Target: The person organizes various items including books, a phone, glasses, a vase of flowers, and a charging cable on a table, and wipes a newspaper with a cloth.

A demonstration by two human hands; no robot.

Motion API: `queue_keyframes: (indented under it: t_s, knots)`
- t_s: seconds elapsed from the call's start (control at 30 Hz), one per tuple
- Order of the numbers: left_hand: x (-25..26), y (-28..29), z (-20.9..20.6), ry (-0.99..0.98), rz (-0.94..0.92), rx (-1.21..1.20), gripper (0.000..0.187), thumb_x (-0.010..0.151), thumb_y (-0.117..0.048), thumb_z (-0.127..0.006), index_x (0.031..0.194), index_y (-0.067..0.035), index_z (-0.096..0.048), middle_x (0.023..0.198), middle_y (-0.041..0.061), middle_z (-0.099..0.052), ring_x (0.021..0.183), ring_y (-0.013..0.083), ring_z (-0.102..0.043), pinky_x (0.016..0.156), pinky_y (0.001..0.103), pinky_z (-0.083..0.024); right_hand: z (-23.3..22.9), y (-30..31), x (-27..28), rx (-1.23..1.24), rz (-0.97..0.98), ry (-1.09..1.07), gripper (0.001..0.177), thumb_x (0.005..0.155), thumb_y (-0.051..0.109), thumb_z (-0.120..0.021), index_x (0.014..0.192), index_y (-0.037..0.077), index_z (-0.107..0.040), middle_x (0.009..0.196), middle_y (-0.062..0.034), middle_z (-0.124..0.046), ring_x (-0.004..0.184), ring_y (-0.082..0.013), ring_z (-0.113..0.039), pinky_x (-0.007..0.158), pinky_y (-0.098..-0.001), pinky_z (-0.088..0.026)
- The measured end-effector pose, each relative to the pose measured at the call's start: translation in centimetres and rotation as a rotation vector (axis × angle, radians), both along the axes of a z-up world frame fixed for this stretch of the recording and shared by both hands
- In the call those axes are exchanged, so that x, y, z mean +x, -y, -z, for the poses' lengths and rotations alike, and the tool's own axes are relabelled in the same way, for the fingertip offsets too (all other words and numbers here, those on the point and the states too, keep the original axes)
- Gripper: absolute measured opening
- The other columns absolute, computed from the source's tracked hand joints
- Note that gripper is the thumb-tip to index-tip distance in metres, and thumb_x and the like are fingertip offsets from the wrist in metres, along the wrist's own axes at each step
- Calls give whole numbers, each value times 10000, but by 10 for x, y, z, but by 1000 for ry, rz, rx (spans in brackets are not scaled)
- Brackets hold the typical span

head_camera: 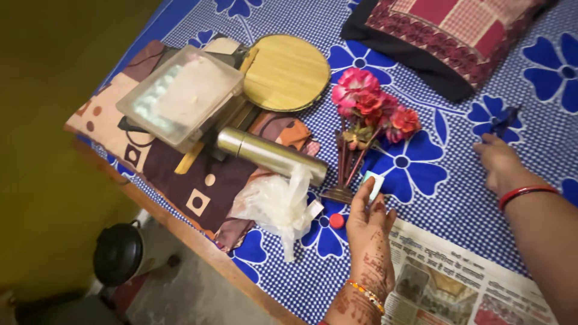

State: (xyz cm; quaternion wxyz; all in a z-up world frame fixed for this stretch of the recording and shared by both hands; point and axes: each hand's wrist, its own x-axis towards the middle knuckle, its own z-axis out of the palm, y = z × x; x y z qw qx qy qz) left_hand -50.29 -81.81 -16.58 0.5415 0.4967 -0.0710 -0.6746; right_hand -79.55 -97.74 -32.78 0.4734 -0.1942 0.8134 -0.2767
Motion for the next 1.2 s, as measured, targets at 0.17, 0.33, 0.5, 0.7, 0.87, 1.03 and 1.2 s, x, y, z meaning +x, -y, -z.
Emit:
queue_keyframes:
  t_s: [0.17,0.33,0.5,0.7,0.87,1.03,1.2]
  knots:
    - [-5,6,1,-1,6,14,465,1000,-71,-530,1450,-180,-576,1245,14,-617,1091,96,-589,966,287,-512,39,9,-10,6,-96,-138,487,1024,227,-599,1486,80,-544,1571,-176,-522,1403,-343,-488,1137,-535,-361]
    - [-6,5,-6,26,15,-45,453,1011,-39,-552,1442,-162,-617,1104,9,-585,949,95,-539,877,269,-497,67,-7,-23,-456,-291,-561,380,951,101,-657,1278,-91,-631,1467,-236,-554,1172,-385,-621,963,-416,-487]
    - [5,-7,-15,40,21,28,414,1003,-44,-541,1392,-159,-628,1047,-19,-610,916,64,-577,868,225,-525,34,-24,-12,-259,-8,-294,258,1009,159,-647,1227,51,-735,1184,-159,-720,958,-276,-669,744,-442,-562]
    - [21,-19,-52,165,-23,-8,387,991,-49,-534,1351,-143,-640,1092,-13,-646,940,71,-605,851,230,-535,-56,-66,1,-733,121,-308,206,1059,-24,-603,1179,20,-765,1234,-76,-721,933,-142,-688,811,-257,-578]
    - [54,-28,-86,260,-58,-216,400,990,-40,-548,1381,-107,-599,1249,34,-669,1092,127,-625,924,272,-516,-177,-96,69,-1020,-112,-201,187,1095,-52,-577,1216,-1,-710,1231,-89,-714,1044,-137,-670,927,-262,-552]
    - [143,-52,-131,467,-155,-468,594,931,-18,-624,1470,-163,-419,1450,31,-552,1294,165,-581,1066,308,-466,-288,-121,186,-1051,-691,18,186,1005,-76,-554,1068,9,-706,1169,-81,-728,1068,-137,-686,972,-273,-546]
    - [262,-130,-178,743,-161,-527,692,917,-49,-722,1543,-157,-447,1416,116,-601,1246,198,-615,1027,337,-517,-333,-154,325,-741,-1097,332,313,991,-118,-496,1095,5,-765,1088,-169,-760,857,-330,-735,787,-434,-622]
